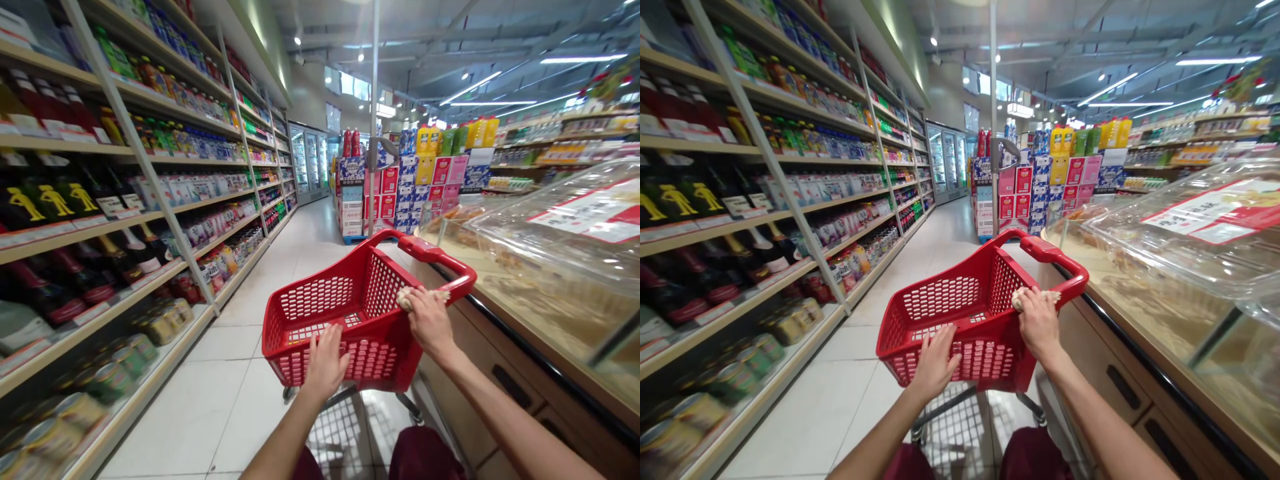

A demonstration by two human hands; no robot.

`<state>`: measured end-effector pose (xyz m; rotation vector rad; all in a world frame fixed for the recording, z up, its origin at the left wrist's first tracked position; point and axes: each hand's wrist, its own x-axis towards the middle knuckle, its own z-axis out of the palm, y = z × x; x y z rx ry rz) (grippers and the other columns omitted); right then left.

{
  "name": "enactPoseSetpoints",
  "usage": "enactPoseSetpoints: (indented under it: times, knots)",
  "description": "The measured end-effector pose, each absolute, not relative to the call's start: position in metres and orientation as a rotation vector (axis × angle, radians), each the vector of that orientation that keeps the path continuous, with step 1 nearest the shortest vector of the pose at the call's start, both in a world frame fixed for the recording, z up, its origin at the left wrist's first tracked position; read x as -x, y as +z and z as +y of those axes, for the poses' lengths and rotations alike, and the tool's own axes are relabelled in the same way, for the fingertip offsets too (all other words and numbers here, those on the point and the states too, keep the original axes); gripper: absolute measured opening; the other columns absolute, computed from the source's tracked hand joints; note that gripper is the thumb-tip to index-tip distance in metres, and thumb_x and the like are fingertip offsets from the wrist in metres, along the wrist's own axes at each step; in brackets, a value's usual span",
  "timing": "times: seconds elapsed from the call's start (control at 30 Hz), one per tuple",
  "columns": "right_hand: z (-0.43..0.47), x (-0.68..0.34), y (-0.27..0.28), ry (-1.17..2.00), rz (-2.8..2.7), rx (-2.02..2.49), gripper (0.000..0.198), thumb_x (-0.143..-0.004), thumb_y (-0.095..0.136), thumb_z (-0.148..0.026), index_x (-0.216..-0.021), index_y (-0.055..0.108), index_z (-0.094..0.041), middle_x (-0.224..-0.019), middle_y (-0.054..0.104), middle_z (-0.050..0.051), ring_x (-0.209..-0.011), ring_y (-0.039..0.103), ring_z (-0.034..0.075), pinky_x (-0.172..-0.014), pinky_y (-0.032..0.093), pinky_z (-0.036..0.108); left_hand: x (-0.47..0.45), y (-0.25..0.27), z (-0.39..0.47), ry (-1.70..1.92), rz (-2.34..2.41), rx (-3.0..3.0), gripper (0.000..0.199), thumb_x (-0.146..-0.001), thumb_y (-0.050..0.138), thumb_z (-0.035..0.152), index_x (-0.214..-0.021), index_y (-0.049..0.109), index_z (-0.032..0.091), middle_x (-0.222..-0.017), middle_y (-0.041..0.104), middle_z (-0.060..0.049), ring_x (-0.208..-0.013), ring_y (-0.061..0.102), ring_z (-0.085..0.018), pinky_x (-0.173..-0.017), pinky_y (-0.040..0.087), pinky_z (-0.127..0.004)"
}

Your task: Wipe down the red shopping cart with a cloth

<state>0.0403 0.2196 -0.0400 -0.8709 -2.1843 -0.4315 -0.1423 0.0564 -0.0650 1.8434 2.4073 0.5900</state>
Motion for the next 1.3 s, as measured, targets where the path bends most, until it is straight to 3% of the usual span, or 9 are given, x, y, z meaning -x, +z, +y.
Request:
enactPoseSetpoints:
  times: [0.17,0.37,0.6,0.8,1.0,1.3]
  knots:
    - [0.197,-0.002,-0.051,-0.305,-2.401,0.666,0.033,-0.076,0.038,-0.008,-0.101,0.059,-0.016,-0.107,0.062,0.007,-0.107,0.049,0.021,-0.096,0.028,0.038,0.148,-0.065,0.054,0.568,2.422,-1.829,0.054,-0.077,0.037,0.028,-0.130,0.029,0.017,-0.137,0.033,-0.006,-0.127,0.025,-0.019,-0.106,0.014,-0.044]
    - [0.234,-0.049,-0.033,-0.390,-2.162,0.901,0.031,-0.076,0.040,-0.012,-0.101,0.058,-0.013,-0.110,0.059,0.011,-0.109,0.046,0.026,-0.096,0.027,0.046,0.158,-0.073,0.043,0.560,2.593,-1.760,0.053,-0.075,0.037,0.023,-0.127,0.034,0.011,-0.134,0.038,-0.010,-0.125,0.029,-0.020,-0.106,0.016,-0.041]
    - [0.203,0.001,-0.060,-0.300,-2.347,0.640,0.036,-0.078,0.035,-0.007,-0.104,0.059,-0.015,-0.109,0.061,0.007,-0.109,0.048,0.021,-0.095,0.031,0.040,0.158,-0.074,0.042,0.475,2.627,-1.769,0.059,-0.072,0.040,0.023,-0.129,0.030,0.011,-0.136,0.035,-0.009,-0.126,0.027,-0.021,-0.106,0.016,-0.042]
    - [0.234,-0.034,-0.046,-0.357,-2.155,0.853,0.034,-0.078,0.037,-0.012,-0.105,0.058,-0.012,-0.115,0.056,0.012,-0.112,0.045,0.026,-0.095,0.030,0.046,0.160,-0.083,0.038,0.494,2.684,-1.735,0.061,-0.071,0.041,0.023,-0.130,0.030,0.010,-0.137,0.034,-0.010,-0.127,0.025,-0.023,-0.106,0.015,-0.043]
    - [0.188,0.021,-0.075,-0.202,-2.360,0.552,0.035,-0.081,0.035,-0.009,-0.109,0.056,-0.016,-0.114,0.058,0.010,-0.110,0.048,0.021,-0.094,0.034,0.042,0.158,-0.081,0.039,0.474,2.616,-1.797,0.062,-0.071,0.042,0.026,-0.130,0.029,0.010,-0.136,0.034,-0.011,-0.127,0.026,-0.023,-0.106,0.016,-0.043]
    - [0.221,-0.001,-0.069,-0.260,-2.250,0.717,0.034,-0.082,0.035,-0.012,-0.108,0.056,-0.015,-0.118,0.054,0.011,-0.114,0.045,0.024,-0.094,0.033,0.045,0.174,-0.084,0.022,0.460,2.816,-1.561,0.061,-0.066,0.043,0.020,-0.125,0.034,0.005,-0.132,0.039,-0.016,-0.124,0.031,-0.026,-0.103,0.022,-0.043]
